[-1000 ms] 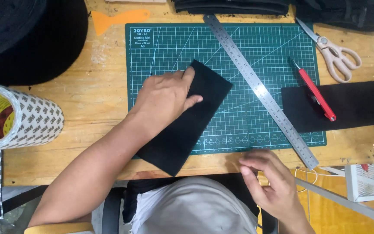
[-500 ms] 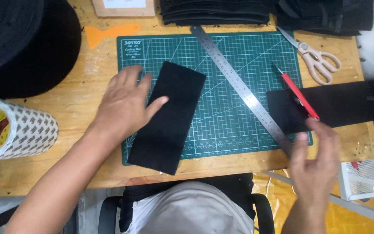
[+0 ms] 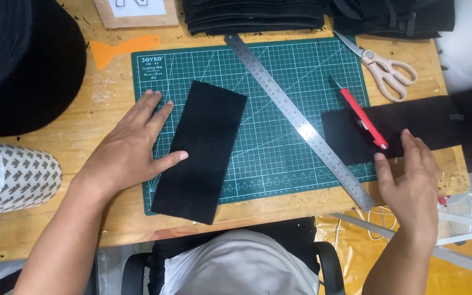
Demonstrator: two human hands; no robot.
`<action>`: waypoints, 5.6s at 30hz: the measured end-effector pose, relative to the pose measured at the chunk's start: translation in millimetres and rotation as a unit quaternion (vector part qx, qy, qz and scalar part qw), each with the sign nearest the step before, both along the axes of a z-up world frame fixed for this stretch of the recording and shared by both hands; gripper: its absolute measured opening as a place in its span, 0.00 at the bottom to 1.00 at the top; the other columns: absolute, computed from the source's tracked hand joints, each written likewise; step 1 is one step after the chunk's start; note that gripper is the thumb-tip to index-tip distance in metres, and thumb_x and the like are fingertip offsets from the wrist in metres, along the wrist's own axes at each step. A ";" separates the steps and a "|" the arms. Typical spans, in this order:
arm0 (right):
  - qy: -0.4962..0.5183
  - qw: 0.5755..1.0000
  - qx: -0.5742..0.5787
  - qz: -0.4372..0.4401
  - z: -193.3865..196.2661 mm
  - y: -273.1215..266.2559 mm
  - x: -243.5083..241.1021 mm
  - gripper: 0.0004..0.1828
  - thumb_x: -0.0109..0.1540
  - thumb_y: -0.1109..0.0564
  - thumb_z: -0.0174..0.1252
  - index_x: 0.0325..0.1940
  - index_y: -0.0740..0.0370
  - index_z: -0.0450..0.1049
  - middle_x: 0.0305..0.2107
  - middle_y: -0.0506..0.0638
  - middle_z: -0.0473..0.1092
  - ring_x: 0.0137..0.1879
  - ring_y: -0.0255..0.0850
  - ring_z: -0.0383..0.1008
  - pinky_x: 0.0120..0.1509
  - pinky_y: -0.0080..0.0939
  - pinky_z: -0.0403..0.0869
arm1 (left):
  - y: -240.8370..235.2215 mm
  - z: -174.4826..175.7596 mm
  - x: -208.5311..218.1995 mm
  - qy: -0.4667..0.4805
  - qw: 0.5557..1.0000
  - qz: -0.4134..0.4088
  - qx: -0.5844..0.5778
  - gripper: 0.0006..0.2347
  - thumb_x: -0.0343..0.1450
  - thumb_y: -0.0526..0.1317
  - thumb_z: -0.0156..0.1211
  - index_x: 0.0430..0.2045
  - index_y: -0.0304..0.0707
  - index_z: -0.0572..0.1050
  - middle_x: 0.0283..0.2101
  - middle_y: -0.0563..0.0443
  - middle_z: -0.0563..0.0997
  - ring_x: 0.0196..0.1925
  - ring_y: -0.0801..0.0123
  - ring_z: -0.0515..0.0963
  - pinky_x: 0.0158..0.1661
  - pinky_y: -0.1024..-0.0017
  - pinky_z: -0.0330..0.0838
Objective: The person uses scissors to trim the edges of a black fabric piece on a green cutting mat. They then smooth the fabric with their hands and place it on the mat.
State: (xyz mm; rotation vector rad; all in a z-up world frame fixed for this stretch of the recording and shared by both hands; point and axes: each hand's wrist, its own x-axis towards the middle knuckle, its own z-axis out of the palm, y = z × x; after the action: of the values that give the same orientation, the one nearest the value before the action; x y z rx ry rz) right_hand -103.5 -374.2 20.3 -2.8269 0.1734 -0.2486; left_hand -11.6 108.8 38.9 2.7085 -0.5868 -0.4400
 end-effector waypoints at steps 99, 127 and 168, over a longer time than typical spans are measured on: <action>-0.114 0.921 -0.120 0.352 -15.2 -55.9 207.3 0.23 0.66 0.66 0.66 0.66 0.72 0.77 0.57 0.63 0.75 0.61 0.60 0.72 0.57 0.58 0.75 | -55.0 -33.5 4.1 -0.104 0.991 -0.074 0.028 0.39 0.75 0.68 0.41 0.72 0.34 0.51 0.76 0.25 0.42 0.79 0.42 0.36 0.72 0.52 0.33; -0.046 0.997 -0.054 -0.032 -20.7 -9.5 -36.4 0.20 0.73 0.53 0.61 0.64 0.70 0.77 0.64 0.59 0.69 0.61 0.55 0.74 0.55 0.60 0.74 | -84.6 -25.4 2.0 -0.060 0.996 -0.048 0.034 0.39 0.75 0.68 0.38 0.72 0.34 0.49 0.76 0.26 0.37 0.78 0.43 0.32 0.72 0.51 0.30; -0.084 0.949 -0.021 0.303 -13.8 155.4 105.4 0.17 0.68 0.52 0.57 0.58 0.62 0.79 0.54 0.57 0.73 0.68 0.54 0.70 0.69 0.52 0.68 | -81.3 -10.1 21.4 -0.103 0.988 -0.090 -0.067 0.25 0.75 0.52 0.54 0.60 0.30 0.70 0.70 0.29 0.64 0.78 0.45 0.53 0.72 0.40 0.31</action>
State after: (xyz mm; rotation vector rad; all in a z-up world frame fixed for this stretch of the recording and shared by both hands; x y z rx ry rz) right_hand 1.9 -218.8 6.4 -2.7195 -0.7322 -0.3480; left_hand 9.8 27.5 28.8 2.5995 -0.8884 -0.1579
